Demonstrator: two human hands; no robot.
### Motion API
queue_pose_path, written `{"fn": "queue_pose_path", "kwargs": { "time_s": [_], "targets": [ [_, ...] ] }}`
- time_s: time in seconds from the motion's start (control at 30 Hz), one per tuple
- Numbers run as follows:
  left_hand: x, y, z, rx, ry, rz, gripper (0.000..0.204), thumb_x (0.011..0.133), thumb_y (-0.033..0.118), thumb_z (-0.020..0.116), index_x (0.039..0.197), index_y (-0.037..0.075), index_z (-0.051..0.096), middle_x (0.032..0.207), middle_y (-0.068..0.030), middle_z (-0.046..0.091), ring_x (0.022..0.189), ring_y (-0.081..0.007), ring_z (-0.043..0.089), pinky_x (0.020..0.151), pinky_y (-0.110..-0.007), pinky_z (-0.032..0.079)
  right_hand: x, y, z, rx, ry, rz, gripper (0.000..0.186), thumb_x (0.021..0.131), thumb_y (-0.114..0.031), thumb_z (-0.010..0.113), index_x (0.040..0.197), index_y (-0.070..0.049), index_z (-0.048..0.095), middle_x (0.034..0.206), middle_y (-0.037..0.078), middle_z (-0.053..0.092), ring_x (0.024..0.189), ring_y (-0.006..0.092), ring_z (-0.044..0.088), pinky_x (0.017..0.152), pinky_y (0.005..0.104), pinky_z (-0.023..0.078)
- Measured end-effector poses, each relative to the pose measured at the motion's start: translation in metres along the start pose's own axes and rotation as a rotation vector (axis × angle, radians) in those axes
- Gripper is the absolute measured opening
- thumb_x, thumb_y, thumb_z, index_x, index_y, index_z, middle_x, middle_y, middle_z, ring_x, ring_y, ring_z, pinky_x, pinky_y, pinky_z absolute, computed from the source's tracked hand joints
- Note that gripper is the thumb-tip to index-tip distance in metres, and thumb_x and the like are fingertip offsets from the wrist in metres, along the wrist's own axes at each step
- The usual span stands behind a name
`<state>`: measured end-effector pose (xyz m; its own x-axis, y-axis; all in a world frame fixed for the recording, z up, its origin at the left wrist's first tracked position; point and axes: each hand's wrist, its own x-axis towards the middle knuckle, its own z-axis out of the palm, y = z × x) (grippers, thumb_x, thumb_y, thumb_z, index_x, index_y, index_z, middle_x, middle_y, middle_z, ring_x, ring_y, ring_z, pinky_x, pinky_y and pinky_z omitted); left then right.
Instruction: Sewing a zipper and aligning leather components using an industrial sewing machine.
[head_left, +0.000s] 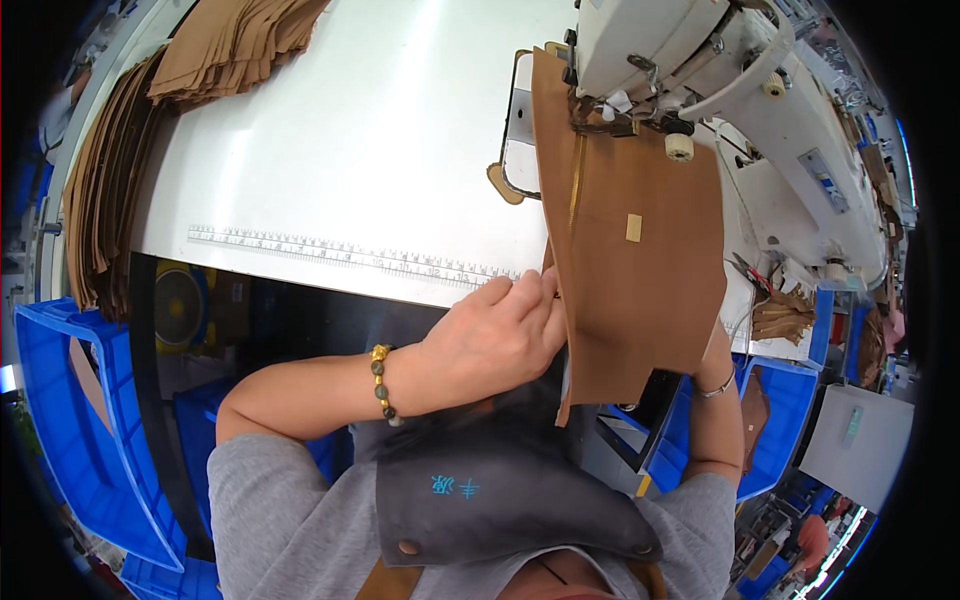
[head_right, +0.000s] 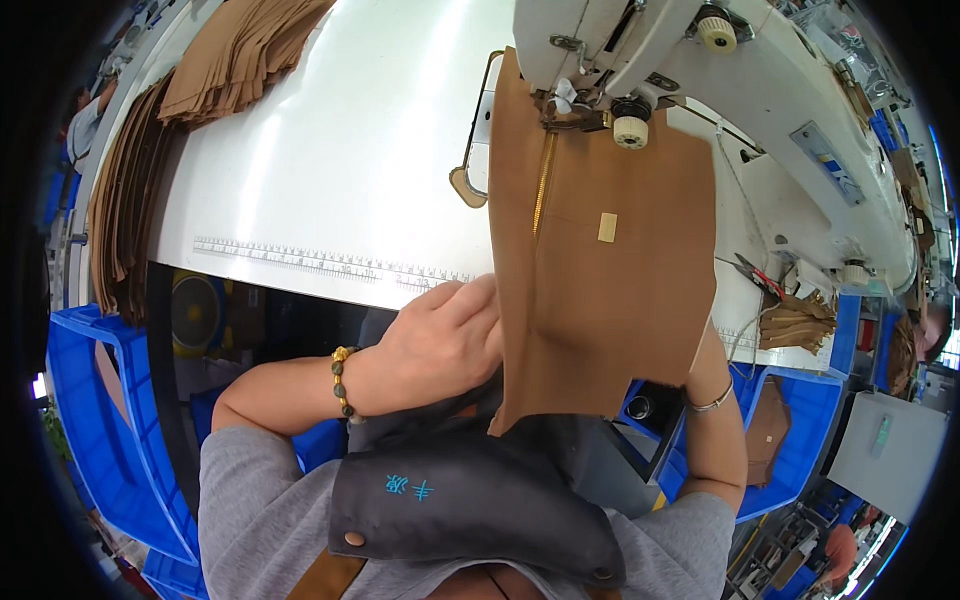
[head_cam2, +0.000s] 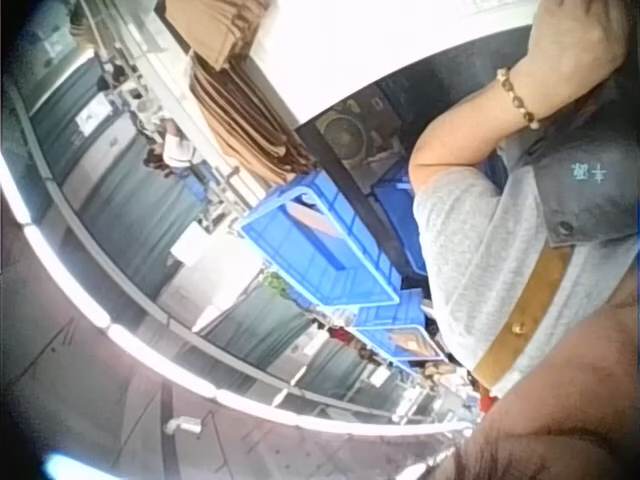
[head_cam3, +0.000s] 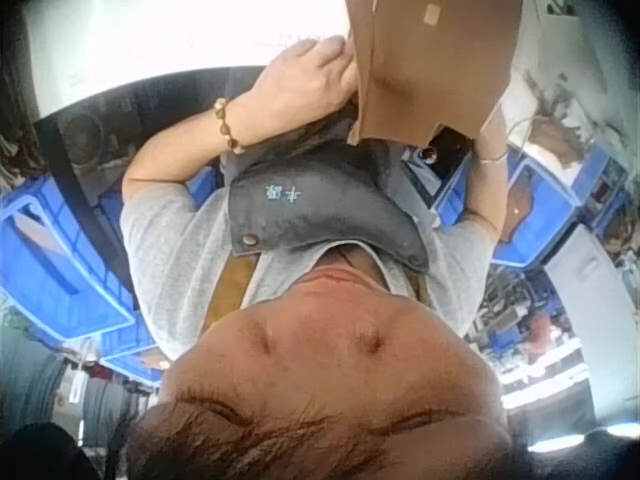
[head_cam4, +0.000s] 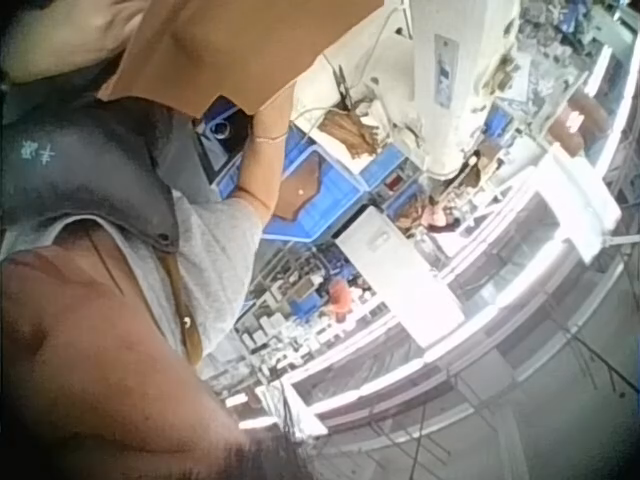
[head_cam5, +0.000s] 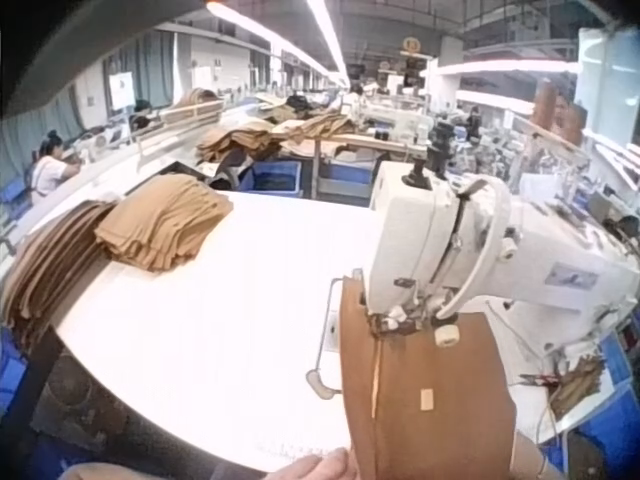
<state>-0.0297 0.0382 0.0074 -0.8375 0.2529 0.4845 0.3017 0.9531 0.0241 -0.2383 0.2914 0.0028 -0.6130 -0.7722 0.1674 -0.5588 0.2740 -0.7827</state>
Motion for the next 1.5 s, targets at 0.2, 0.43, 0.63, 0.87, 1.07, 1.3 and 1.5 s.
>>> {"fn": "queue_pose_path", "kwargs": {
  "time_s": [0.2,0.43,0.63,0.87,1.07,1.3,1.5],
  "targets": [
    [0.005,0.004,-0.002,0.002,0.013,0.014,0.023,0.078,0.013,0.065,0.096,-0.002,0.064,0.107,-0.0197,0.073,0.094,-0.0220,0.060,0.069,-0.028,0.047,0.019,0.010,-0.007,-0.098,-0.035,-0.093,0.031,0.100,-0.024,0.063,0.116,0.001,0.073,0.102,0.012,0.074,0.074,0.0236,0.068,0.068,0.0389,0.057],
    [0.006,0.003,-0.007,0.001,-0.048,0.036,0.018,0.078,0.015,0.065,0.089,0.001,0.062,0.102,-0.0202,0.072,0.099,-0.0237,0.062,0.070,-0.028,0.046,0.042,0.016,-0.012,-0.221,-0.065,-0.197,0.032,0.099,-0.025,0.064,0.116,0.000,0.073,0.104,0.012,0.074,0.078,0.0254,0.069,0.071,0.0400,0.057],
    [0.004,0.005,-0.007,0.024,-0.051,0.039,0.017,0.080,0.014,0.064,0.090,0.000,0.063,0.100,-0.0201,0.072,0.103,-0.0255,0.062,0.070,-0.029,0.046,-0.004,-0.007,-0.001,-0.317,-0.086,-0.298,0.033,0.099,-0.027,0.065,0.116,-0.001,0.073,0.105,0.013,0.075,0.081,0.0270,0.070,0.074,0.0410,0.057],
    [0.006,0.000,-0.014,0.016,-0.040,0.064,0.025,0.080,0.013,0.063,0.097,-0.004,0.066,0.099,-0.0174,0.071,0.103,-0.0253,0.061,0.068,-0.029,0.045,-0.029,-0.019,0.012,-0.425,-0.097,-0.385,0.034,0.098,-0.028,0.066,0.117,-0.001,0.073,0.106,0.013,0.075,0.085,0.0289,0.070,0.078,0.0421,0.057],
    [0.001,0.004,-0.012,-0.009,-0.075,0.056,0.033,0.078,0.011,0.064,0.104,-0.008,0.067,0.102,-0.0170,0.072,0.105,-0.0266,0.061,0.069,-0.028,0.046,-0.029,-0.011,0.012,-0.525,-0.059,-0.423,0.035,0.097,-0.030,0.068,0.117,-0.002,0.073,0.107,0.014,0.075,0.088,0.0305,0.071,0.081,0.0431,0.057],
    [-0.024,0.015,-0.013,-0.049,-0.142,0.116,0.044,0.081,0.013,0.065,0.122,-0.002,0.069,0.122,-0.0206,0.066,0.121,-0.0359,0.060,0.090,-0.041,0.054,-0.031,-0.034,-0.040,-0.521,0.518,-0.021,0.025,0.103,-0.007,0.060,0.123,0.001,0.071,0.124,0.017,0.072,0.115,0.0309,0.068,0.102,0.0398,0.052],
    [-0.028,0.018,-0.018,-0.112,-0.191,0.001,0.045,0.089,0.023,0.066,0.133,0.014,0.069,0.136,-0.0138,0.063,0.129,-0.0346,0.058,0.103,-0.050,0.051,-0.001,-0.087,0.061,-0.331,-0.017,-0.364,0.040,0.089,-0.024,0.076,0.126,-0.009,0.071,0.127,0.014,0.066,0.116,0.0323,0.065,0.103,0.0462,0.051]
  ]
}}
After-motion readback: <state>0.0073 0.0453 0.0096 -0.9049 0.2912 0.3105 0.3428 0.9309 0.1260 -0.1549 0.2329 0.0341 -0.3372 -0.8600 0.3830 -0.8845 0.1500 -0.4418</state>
